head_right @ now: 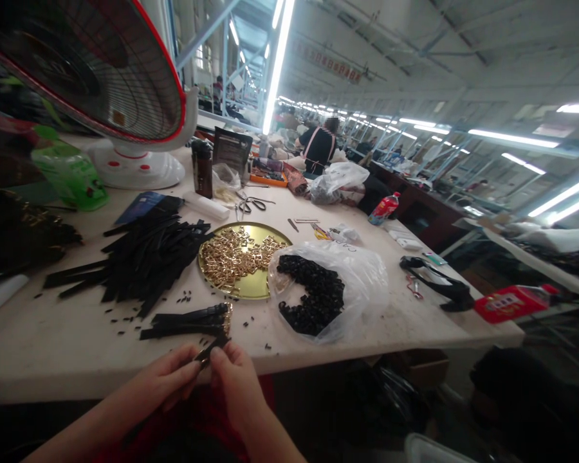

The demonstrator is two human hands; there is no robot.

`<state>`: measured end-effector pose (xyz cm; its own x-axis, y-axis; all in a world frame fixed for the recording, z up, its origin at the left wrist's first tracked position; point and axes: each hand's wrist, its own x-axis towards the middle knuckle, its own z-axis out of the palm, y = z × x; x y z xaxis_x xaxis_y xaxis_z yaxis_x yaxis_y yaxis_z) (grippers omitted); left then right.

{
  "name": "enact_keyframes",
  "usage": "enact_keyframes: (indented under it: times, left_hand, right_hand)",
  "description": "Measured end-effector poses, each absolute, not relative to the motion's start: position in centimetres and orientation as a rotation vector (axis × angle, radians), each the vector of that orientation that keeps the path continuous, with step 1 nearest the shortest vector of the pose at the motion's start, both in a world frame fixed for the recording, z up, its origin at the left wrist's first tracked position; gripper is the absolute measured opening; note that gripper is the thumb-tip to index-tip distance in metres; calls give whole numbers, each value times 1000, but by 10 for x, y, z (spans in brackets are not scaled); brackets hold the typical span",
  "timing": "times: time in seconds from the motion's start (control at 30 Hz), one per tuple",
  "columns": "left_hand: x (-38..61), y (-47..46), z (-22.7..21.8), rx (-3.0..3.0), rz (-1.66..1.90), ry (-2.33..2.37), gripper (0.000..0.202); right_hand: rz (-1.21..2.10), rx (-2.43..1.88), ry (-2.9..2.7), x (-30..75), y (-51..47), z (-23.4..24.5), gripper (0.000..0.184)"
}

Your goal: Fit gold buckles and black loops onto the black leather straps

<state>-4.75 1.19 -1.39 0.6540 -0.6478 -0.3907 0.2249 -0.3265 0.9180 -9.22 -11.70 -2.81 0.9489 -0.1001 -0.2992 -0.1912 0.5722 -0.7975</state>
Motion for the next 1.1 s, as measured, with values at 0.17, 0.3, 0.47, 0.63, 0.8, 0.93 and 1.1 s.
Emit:
enact_keyframes:
  times: [0.17, 0.3, 0.47, 0.63, 0.8, 0.93, 1.1]
  left_hand:
    - [-57, 6, -12, 1721, -803, -279, 31]
    - [-61, 4, -9, 1675, -849, -281, 34]
    - [-60, 7, -10, 1738, -845, -302, 31]
    - [-55, 10, -14, 1831, -809, -383, 26]
    - [-55, 6, -11, 1912, -742, -403, 23]
    - [-55, 5, -5, 1928, -655, -437, 25]
    - [-45, 11, -8, 1927, -744, -488, 31]
  right_hand:
    - [-68, -1079, 306, -96, -117, -22, 12]
    - [218, -711, 237, -96, -119, -17, 16]
    - [151, -775, 290, -97, -122, -27, 15]
    - [75, -1039, 333, -96, -123, -35, 16]
    - [-197, -1644, 312, -97, -123, -35, 2]
    - [-393, -1929, 248, -98, -124, -33, 3]
    - [-183, -1612, 211, -96, -125, -27, 4]
